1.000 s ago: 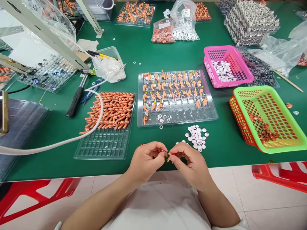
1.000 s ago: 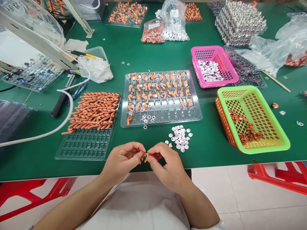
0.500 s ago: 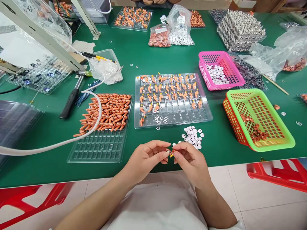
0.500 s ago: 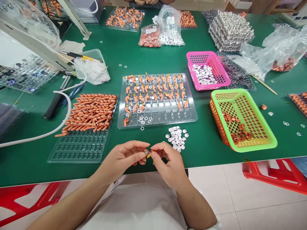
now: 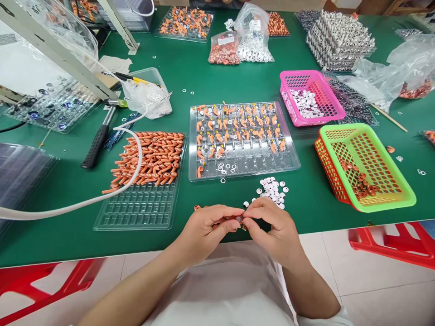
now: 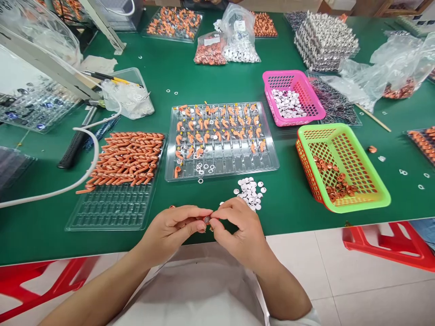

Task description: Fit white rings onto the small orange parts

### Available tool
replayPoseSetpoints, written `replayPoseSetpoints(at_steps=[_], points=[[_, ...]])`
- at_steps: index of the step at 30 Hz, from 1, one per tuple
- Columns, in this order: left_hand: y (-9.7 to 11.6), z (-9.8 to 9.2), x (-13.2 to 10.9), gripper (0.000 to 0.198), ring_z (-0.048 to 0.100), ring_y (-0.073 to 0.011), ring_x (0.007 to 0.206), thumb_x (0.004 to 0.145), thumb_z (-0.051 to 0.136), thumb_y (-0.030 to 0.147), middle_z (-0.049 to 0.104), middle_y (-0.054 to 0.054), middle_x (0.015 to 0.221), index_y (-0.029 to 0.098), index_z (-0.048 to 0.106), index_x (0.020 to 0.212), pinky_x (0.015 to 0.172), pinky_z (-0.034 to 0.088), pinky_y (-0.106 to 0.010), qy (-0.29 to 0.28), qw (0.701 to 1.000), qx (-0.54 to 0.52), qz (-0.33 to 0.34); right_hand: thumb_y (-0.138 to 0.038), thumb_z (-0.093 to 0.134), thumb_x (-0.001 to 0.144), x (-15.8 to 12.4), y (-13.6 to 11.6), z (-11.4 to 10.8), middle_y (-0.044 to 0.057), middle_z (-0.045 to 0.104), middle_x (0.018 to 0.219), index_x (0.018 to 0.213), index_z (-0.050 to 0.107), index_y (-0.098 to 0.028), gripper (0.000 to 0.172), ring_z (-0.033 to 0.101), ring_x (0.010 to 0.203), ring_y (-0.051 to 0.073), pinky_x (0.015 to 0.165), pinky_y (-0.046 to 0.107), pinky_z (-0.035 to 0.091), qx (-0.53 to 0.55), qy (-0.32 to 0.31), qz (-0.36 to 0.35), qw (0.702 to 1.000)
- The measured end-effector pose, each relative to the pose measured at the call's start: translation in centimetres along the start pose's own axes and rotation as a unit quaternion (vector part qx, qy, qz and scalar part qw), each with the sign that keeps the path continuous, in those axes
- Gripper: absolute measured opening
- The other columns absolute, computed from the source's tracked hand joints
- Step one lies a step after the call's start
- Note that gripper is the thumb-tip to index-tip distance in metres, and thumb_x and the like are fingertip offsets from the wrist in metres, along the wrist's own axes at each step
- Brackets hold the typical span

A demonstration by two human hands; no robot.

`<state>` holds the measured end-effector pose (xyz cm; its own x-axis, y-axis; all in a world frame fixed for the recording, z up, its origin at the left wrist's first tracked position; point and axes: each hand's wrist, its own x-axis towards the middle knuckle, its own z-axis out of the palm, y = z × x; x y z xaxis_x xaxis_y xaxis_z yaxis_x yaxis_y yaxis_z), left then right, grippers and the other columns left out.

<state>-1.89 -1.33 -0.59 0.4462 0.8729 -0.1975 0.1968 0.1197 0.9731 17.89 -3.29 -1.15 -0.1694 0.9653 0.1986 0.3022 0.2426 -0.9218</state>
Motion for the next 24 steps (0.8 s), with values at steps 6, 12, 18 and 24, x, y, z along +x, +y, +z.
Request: replayPoseSetpoints(at_steps=[6, 12, 18, 24], points=[[-0.23, -0.27, -0.02, 0.031, 0.071, -0.0146, 0.078, 0.094, 0.056, 0.014, 0.077, -0.004, 0.088, 0.024, 0.072, 0.119, 0.074, 0.056, -0.025, -0.035, 0.995, 0.049, 0.080, -0.013, 0.068, 0.085, 0.39, -0.03, -0.62, 0.003, 0.067, 0.079, 0.086, 0.073, -0.024, 0.013, 0.060, 0.075, 0.018, 0.066, 0.032, 0.050, -0.046, -0.021, -0.023, 0.998], [-0.23, -0.46, 0.27, 0.026, 0.071, -0.0151, 0.074, 0.092, 0.060, 0.018, 0.078, -0.005, 0.083, 0.023, 0.076, 0.112, 0.071, 0.056, -0.025, -0.038, 0.997, 0.026, 0.069, -0.017, 0.066, 0.089, 0.37, -0.08, -0.73, 0.003, 0.066, 0.073, 0.084, 0.073, -0.024, 0.011, 0.058, 0.067, 0.016, 0.061, 0.032, 0.049, -0.064, -0.057, -0.048, 0.995], [-0.17, -0.50, 0.46, 0.019, 0.071, -0.0178, 0.066, 0.087, 0.071, 0.035, 0.078, -0.007, 0.072, 0.024, 0.081, 0.099, 0.065, 0.058, -0.029, -0.051, 0.996, -0.039, 0.067, -0.013, 0.065, 0.089, 0.05, 0.08, -0.67, 0.004, 0.067, 0.074, 0.090, 0.072, -0.023, 0.012, 0.060, 0.064, 0.015, 0.058, 0.030, 0.050, -0.004, -0.066, -0.080, 0.995], [-0.67, 0.04, 0.11, 0.021, 0.072, -0.0191, 0.065, 0.089, 0.069, 0.036, 0.077, -0.009, 0.067, 0.022, 0.081, 0.099, 0.064, 0.059, -0.031, -0.071, 0.987, -0.108, 0.092, -0.010, 0.063, 0.088, -0.22, 0.13, -0.24, 0.005, 0.067, 0.072, 0.093, 0.071, -0.022, 0.015, 0.058, 0.061, 0.015, 0.053, 0.029, 0.048, 0.060, -0.064, -0.114, 0.990]])
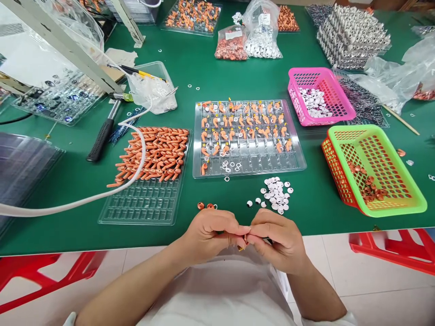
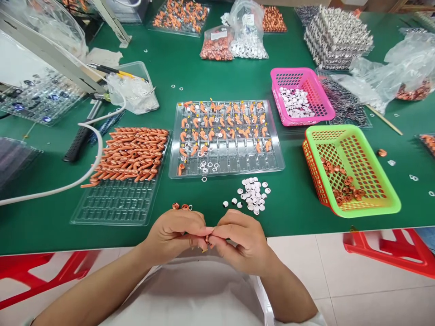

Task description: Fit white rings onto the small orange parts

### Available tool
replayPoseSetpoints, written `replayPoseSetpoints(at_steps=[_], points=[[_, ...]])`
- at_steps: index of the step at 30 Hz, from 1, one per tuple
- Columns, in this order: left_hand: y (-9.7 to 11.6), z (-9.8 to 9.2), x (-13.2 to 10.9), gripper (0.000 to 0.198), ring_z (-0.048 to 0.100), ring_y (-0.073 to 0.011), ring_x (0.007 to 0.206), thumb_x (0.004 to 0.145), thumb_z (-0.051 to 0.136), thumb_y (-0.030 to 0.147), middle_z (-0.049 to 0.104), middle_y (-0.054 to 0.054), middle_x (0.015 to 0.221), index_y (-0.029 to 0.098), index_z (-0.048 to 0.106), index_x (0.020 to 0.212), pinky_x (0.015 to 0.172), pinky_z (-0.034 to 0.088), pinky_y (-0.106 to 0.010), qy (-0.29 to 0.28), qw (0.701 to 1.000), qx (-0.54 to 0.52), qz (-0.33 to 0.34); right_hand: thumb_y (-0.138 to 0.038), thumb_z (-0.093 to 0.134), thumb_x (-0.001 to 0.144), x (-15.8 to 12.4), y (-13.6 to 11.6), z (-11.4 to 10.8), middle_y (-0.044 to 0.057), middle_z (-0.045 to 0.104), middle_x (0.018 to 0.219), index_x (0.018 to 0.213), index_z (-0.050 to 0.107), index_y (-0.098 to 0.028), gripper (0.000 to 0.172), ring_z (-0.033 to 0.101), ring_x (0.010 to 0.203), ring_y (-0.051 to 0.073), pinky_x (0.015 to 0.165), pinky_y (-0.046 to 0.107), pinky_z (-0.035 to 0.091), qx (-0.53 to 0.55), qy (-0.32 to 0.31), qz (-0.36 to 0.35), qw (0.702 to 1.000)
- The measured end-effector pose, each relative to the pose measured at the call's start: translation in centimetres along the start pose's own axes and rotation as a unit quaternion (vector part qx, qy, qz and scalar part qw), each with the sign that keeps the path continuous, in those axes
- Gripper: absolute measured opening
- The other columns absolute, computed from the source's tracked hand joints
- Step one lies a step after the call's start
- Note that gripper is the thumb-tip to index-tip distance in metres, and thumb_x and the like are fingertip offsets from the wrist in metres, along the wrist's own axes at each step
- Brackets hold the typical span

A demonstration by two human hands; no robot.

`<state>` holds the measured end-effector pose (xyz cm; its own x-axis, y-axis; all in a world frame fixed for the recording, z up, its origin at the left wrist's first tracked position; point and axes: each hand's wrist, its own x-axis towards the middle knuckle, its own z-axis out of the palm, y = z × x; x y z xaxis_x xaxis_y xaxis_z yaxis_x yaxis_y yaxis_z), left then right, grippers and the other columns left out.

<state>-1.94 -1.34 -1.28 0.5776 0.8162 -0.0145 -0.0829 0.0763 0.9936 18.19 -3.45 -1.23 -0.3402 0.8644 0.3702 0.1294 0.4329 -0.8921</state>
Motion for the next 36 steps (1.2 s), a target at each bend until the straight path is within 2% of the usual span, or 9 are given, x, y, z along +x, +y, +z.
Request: replayPoseSetpoints(at_steps=[5, 8, 14, 20, 24, 27, 29, 32, 36], points=[[0.4, 0.2, 0.2, 0.024, 0.070, -0.0202, 0.064, 0.089, 0.067, 0.040, 0.077, -0.008, 0.066, 0.022, 0.081, 0.094, 0.064, 0.057, -0.033, 0.010, 0.999, 0.032, -0.010, -0.015, 0.061, 0.090, -0.1, 0.4, 0.2, 0.004, 0.067, 0.069, 0.089, 0.073, -0.025, 0.015, 0.059, 0.059, 0.016, 0.054, 0.031, 0.049, 0.024, 0.011, 0.016, 1.000], [1.2, 0.4, 0.4, 0.018, 0.067, -0.0181, 0.061, 0.089, 0.067, 0.033, 0.077, -0.007, 0.065, 0.021, 0.081, 0.088, 0.061, 0.054, -0.030, 0.027, 0.996, 0.089, 0.009, -0.017, 0.063, 0.090, -0.3, 1.3, 0.2, 0.004, 0.068, 0.071, 0.093, 0.075, -0.025, 0.014, 0.059, 0.061, 0.016, 0.056, 0.031, 0.049, 0.059, 0.013, 0.034, 0.998], [3.0, 1.5, 0.4, 0.012, 0.059, -0.0123, 0.052, 0.087, 0.069, 0.024, 0.071, -0.001, 0.060, 0.022, 0.080, 0.088, 0.055, 0.047, -0.023, 0.089, 0.956, 0.279, 0.020, -0.034, 0.063, 0.093, -0.8, 2.4, 0.7, 0.004, 0.068, 0.074, 0.093, 0.077, -0.025, 0.016, 0.060, 0.063, 0.016, 0.057, 0.030, 0.050, 0.156, 0.037, 0.122, 0.979], [3.3, 2.1, 0.6, 0.011, 0.055, -0.0112, 0.049, 0.087, 0.068, 0.022, 0.067, 0.001, 0.056, 0.021, 0.079, 0.088, 0.052, 0.042, -0.021, 0.092, 0.935, 0.336, 0.064, -0.036, 0.064, 0.093, -1.0, 2.6, 1.1, 0.004, 0.067, 0.076, 0.092, 0.077, -0.026, 0.016, 0.057, 0.065, 0.016, 0.058, 0.030, 0.047, 0.187, 0.045, 0.138, 0.972], [3.2, 2.0, 0.4, 0.012, 0.058, -0.0119, 0.053, 0.087, 0.068, 0.020, 0.069, 0.000, 0.059, 0.020, 0.079, 0.090, 0.055, 0.045, -0.021, 0.096, 0.952, 0.289, 0.045, -0.036, 0.062, 0.095, -0.9, 2.3, 0.9, 0.004, 0.065, 0.078, 0.095, 0.075, -0.026, 0.017, 0.059, 0.069, 0.017, 0.062, 0.032, 0.049, 0.158, 0.041, 0.136, 0.977], [3.2, 1.6, 0.3, 0.014, 0.064, -0.0131, 0.062, 0.086, 0.069, 0.023, 0.075, -0.001, 0.072, 0.023, 0.079, 0.095, 0.060, 0.051, -0.022, 0.084, 0.976, 0.198, -0.032, -0.029, 0.062, 0.094, -0.6, 1.8, 0.6, 0.004, 0.064, 0.081, 0.100, 0.073, -0.028, 0.012, 0.060, 0.074, 0.018, 0.064, 0.032, 0.050, 0.085, 0.043, 0.112, 0.989], [3.1, 1.2, 0.2, 0.015, 0.067, -0.0140, 0.065, 0.086, 0.068, 0.025, 0.077, -0.002, 0.079, 0.023, 0.078, 0.097, 0.061, 0.054, -0.022, 0.087, 0.983, 0.129, -0.101, -0.022, 0.063, 0.093, -0.3, 1.4, 0.4, 0.004, 0.064, 0.084, 0.103, 0.072, -0.029, 0.016, 0.060, 0.078, 0.018, 0.067, 0.033, 0.051, 0.024, 0.043, 0.090, 0.995], [2.9, 0.8, 0.4, 0.016, 0.068, -0.0142, 0.067, 0.085, 0.069, 0.027, 0.077, -0.004, 0.083, 0.019, 0.076, 0.096, 0.062, 0.057, -0.023, 0.125, 0.978, 0.018, -0.166, -0.017, 0.062, 0.093, 0.1, 0.9, 0.2, 0.005, 0.065, 0.091, 0.108, 0.070, -0.030, 0.021, 0.061, 0.085, 0.020, 0.072, 0.035, 0.052, -0.014, 0.030, 0.083, 0.996], [2.7, 0.6, 0.7, 0.013, 0.067, -0.0116, 0.065, 0.080, 0.072, 0.025, 0.076, -0.003, 0.080, 0.017, 0.074, 0.091, 0.062, 0.059, -0.022, 0.155, 0.964, -0.091, -0.196, -0.019, 0.067, 0.090, 0.3, 0.8, 0.0, 0.005, 0.069, 0.097, 0.117, 0.065, -0.030, 0.030, 0.063, 0.093, 0.021, 0.077, 0.036, 0.053, 0.016, 0.001, 0.100, 0.995]])
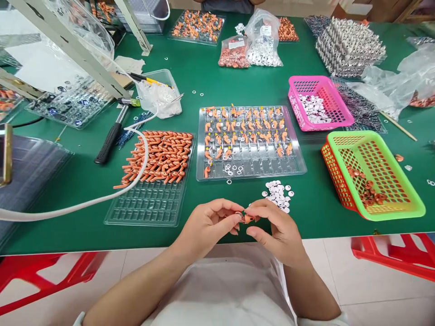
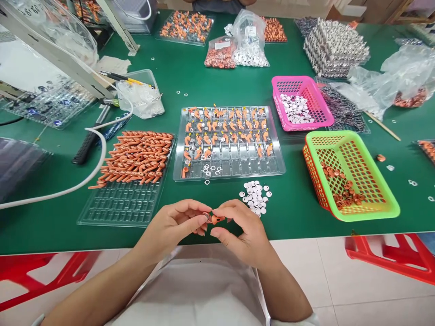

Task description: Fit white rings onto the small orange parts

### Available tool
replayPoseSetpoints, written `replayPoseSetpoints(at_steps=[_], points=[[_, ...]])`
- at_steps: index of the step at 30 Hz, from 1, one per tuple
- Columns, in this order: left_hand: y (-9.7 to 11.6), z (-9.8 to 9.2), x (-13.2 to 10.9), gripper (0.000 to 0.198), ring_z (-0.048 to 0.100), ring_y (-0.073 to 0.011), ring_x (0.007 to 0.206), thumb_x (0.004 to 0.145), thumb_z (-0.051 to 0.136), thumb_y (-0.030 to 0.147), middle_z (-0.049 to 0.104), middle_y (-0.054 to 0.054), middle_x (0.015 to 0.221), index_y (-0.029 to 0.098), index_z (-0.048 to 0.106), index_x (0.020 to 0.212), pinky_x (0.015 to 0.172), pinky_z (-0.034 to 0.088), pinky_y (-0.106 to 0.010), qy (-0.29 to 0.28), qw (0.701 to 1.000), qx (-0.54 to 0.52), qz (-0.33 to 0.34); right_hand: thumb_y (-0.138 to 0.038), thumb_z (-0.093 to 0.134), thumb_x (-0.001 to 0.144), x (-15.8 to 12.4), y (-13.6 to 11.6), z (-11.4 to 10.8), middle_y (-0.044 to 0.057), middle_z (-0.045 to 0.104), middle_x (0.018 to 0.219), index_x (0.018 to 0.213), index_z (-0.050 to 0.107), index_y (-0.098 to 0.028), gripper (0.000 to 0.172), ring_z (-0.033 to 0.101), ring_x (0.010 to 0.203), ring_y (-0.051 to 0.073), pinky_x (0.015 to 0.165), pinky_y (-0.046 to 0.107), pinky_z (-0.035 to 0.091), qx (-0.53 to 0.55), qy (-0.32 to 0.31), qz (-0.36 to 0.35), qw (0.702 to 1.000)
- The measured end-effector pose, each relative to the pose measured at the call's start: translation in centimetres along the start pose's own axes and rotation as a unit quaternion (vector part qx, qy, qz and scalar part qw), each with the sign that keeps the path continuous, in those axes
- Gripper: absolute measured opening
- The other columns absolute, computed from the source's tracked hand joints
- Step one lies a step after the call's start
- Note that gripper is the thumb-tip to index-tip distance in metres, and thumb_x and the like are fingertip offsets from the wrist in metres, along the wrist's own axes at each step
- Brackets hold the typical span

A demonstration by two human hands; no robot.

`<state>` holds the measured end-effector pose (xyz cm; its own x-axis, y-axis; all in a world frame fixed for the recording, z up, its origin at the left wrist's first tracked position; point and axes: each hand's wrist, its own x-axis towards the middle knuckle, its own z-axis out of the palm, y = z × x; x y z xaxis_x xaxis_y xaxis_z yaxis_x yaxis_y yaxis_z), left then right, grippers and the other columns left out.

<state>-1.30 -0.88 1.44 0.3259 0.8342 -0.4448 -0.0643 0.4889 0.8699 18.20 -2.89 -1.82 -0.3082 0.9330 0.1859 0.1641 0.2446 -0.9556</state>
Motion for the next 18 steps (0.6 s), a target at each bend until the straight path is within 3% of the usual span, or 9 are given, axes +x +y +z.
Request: replayPoseSetpoints(at_steps=[5, 8, 13, 18], points=[[0.0, 0.1, 0.3, 0.013, 0.067, -0.0110, 0.066, 0.077, 0.075, 0.023, 0.074, -0.001, 0.076, 0.015, 0.073, 0.087, 0.064, 0.059, -0.021, 0.007, 1.000, -0.013, -0.021, -0.019, 0.065, 0.091, -0.3, 0.3, 0.1, 0.002, 0.069, 0.085, 0.106, 0.068, -0.028, 0.018, 0.061, 0.075, 0.017, 0.068, 0.031, 0.051, -0.015, 0.014, 0.016, 1.000], [0.0, 0.3, 0.5, 0.012, 0.066, -0.0104, 0.065, 0.075, 0.076, 0.021, 0.074, -0.001, 0.077, 0.015, 0.074, 0.085, 0.064, 0.059, -0.021, 0.010, 1.000, 0.007, -0.027, -0.023, 0.065, 0.092, -0.6, 0.3, 0.1, 0.002, 0.071, 0.085, 0.103, 0.069, -0.027, 0.013, 0.063, 0.076, 0.017, 0.068, 0.031, 0.051, -0.005, 0.029, 0.054, 0.998], [-0.3, 0.7, 0.9, 0.013, 0.066, -0.0109, 0.062, 0.072, 0.076, 0.021, 0.072, -0.001, 0.072, 0.013, 0.074, 0.082, 0.062, 0.058, -0.022, 0.016, 0.998, 0.011, -0.056, -0.032, 0.068, 0.091, -1.0, 0.5, -0.1, 0.003, 0.071, 0.087, 0.102, 0.072, -0.025, 0.014, 0.065, 0.079, 0.017, 0.070, 0.029, 0.053, 0.079, 0.040, 0.160, 0.983], [-0.7, 1.0, 1.2, 0.013, 0.064, -0.0103, 0.058, 0.072, 0.075, 0.022, 0.070, -0.001, 0.068, 0.012, 0.073, 0.080, 0.059, 0.057, -0.021, 0.029, 0.998, 0.012, -0.060, -0.034, 0.072, 0.088, -1.1, 0.6, 0.1, 0.001, 0.071, 0.085, 0.099, 0.074, -0.025, 0.014, 0.064, 0.076, 0.013, 0.069, 0.026, 0.055, 0.157, 0.043, 0.213, 0.964]])
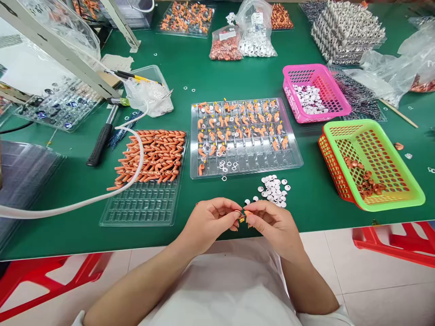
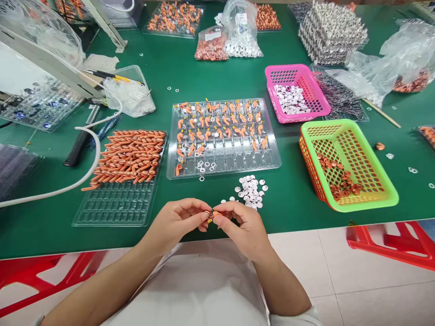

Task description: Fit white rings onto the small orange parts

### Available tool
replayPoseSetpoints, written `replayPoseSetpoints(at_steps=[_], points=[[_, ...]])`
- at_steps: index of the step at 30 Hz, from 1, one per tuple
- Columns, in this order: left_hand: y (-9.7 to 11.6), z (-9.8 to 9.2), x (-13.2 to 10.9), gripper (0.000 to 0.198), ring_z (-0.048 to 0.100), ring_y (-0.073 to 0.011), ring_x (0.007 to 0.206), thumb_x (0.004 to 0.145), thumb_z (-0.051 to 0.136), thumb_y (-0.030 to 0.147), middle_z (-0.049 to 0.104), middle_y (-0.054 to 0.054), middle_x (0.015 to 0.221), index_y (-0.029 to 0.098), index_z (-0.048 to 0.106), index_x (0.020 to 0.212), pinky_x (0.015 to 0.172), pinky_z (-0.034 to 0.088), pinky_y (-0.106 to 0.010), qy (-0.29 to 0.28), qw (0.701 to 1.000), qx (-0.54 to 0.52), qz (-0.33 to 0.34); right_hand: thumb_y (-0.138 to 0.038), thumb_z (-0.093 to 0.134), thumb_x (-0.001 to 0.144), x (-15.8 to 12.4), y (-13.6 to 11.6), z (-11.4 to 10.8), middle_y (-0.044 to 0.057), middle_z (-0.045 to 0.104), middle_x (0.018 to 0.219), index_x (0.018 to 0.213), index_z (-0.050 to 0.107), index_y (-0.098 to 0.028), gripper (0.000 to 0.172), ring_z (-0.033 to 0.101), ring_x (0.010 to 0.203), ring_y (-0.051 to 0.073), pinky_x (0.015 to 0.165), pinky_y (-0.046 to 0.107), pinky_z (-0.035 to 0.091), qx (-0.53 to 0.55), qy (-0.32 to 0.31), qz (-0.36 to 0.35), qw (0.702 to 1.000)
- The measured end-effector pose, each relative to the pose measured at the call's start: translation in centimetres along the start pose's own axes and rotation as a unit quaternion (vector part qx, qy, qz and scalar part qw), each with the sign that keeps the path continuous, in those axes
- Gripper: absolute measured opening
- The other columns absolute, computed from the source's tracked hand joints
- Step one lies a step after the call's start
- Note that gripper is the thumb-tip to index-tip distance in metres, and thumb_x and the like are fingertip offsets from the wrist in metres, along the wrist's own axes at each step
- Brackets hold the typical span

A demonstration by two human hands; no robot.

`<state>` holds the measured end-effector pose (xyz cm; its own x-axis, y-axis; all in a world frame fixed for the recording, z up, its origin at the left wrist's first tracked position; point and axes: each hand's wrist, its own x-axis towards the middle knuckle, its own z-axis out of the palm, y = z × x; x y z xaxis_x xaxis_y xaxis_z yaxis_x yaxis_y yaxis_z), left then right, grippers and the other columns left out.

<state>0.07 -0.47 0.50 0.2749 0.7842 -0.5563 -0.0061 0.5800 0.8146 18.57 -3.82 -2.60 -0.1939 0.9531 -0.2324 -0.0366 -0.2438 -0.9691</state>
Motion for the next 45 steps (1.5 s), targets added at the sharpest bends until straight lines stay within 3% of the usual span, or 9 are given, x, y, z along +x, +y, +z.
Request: replayPoseSetpoints(at_steps=[6, 14, 17, 23, 29, 34, 38, 45], points=[[-0.2, 0.2, -0.1, 0.008, 0.059, -0.0096, 0.056, 0.073, 0.072, 0.021, 0.067, 0.000, 0.067, 0.014, 0.072, 0.077, 0.054, 0.052, -0.020, 0.017, 0.999, 0.032, 0.031, -0.034, 0.075, 0.085, 0.1, -0.2, 0.5, -0.001, 0.069, 0.079, 0.094, 0.075, -0.026, 0.012, 0.064, 0.068, 0.010, 0.062, 0.021, 0.056, 0.054, 0.009, 0.040, 0.998], [-0.4, -0.2, -0.1, 0.006, 0.055, -0.0089, 0.055, 0.075, 0.068, 0.020, 0.066, 0.000, 0.065, 0.015, 0.071, 0.076, 0.051, 0.047, -0.018, 0.034, 0.996, 0.051, 0.058, -0.033, 0.074, 0.086, 0.3, 0.2, 1.1, 0.000, 0.068, 0.081, 0.099, 0.072, -0.024, 0.016, 0.066, 0.067, 0.011, 0.061, 0.022, 0.057, 0.089, 0.004, 0.043, 0.995], [-0.4, -0.3, -0.1, 0.006, 0.055, -0.0086, 0.054, 0.075, 0.068, 0.020, 0.067, 0.000, 0.067, 0.015, 0.070, 0.077, 0.050, 0.047, -0.018, 0.032, 0.996, 0.052, 0.063, -0.031, 0.074, 0.085, 0.0, 0.2, 1.1, 0.002, 0.070, 0.088, 0.102, 0.071, -0.024, 0.018, 0.066, 0.074, 0.012, 0.064, 0.023, 0.059, 0.080, 0.005, 0.032, 0.996], [-0.8, -0.2, -0.2, 0.010, 0.060, -0.0114, 0.060, 0.078, 0.069, 0.024, 0.067, -0.001, 0.069, 0.015, 0.071, 0.081, 0.056, 0.052, -0.021, 0.028, 0.994, 0.071, 0.072, -0.030, 0.068, 0.091, -0.5, 0.5, 1.0, 0.000, 0.072, 0.089, 0.096, 0.069, -0.025, 0.007, 0.067, 0.076, 0.011, 0.070, 0.022, 0.057, 0.010, 0.031, 0.004, 0.999], [-0.6, -0.6, -0.6, 0.016, 0.066, -0.0143, 0.071, 0.085, 0.067, 0.031, 0.073, -0.003, 0.079, 0.018, 0.073, 0.092, 0.068, 0.056, -0.025, -0.034, 0.992, 0.083, 0.089, -0.032, 0.066, 0.093, -0.6, 0.3, 0.3, 0.000, 0.072, 0.090, 0.098, 0.072, -0.027, 0.010, 0.066, 0.074, 0.012, 0.070, 0.024, 0.057, 0.004, 0.046, -0.005, 0.999], [-0.9, -1.2, -0.4, 0.017, 0.068, -0.0175, 0.087, 0.090, 0.063, 0.032, 0.074, -0.007, 0.101, 0.017, 0.071, 0.090, 0.078, 0.055, -0.028, -0.072, 0.986, 0.100, 0.109, -0.035, 0.067, 0.092, -0.3, 0.0, -0.2, 0.001, 0.071, 0.084, 0.099, 0.070, -0.024, 0.013, 0.064, 0.067, 0.012, 0.062, 0.024, 0.055, 0.039, 0.031, 0.023, 0.998], [-0.7, -1.8, -0.1, 0.015, 0.068, -0.0154, 0.084, 0.091, 0.064, 0.031, 0.072, -0.004, 0.093, 0.018, 0.068, 0.097, 0.076, 0.054, -0.026, -0.102, 0.985, 0.089, 0.106, -0.032, 0.073, 0.087, 0.1, -0.6, -0.1, -0.001, 0.068, 0.078, 0.094, 0.064, -0.023, 0.015, 0.061, 0.065, 0.010, 0.056, 0.020, 0.051, 0.064, 0.006, 0.044, 0.997], [0.5, -2.5, 0.7, 0.012, 0.069, -0.0137, 0.079, 0.084, 0.072, 0.021, 0.074, -0.003, 0.083, 0.017, 0.067, 0.094, 0.075, 0.053, -0.025, -0.241, 0.969, 0.035, 0.051, -0.035, 0.074, 0.085, 0.9, -1.3, 0.0, -0.004, 0.063, 0.070, 0.096, 0.057, -0.022, 0.024, 0.055, 0.056, 0.009, 0.048, 0.018, 0.044, 0.114, -0.084, 0.082, 0.987]])
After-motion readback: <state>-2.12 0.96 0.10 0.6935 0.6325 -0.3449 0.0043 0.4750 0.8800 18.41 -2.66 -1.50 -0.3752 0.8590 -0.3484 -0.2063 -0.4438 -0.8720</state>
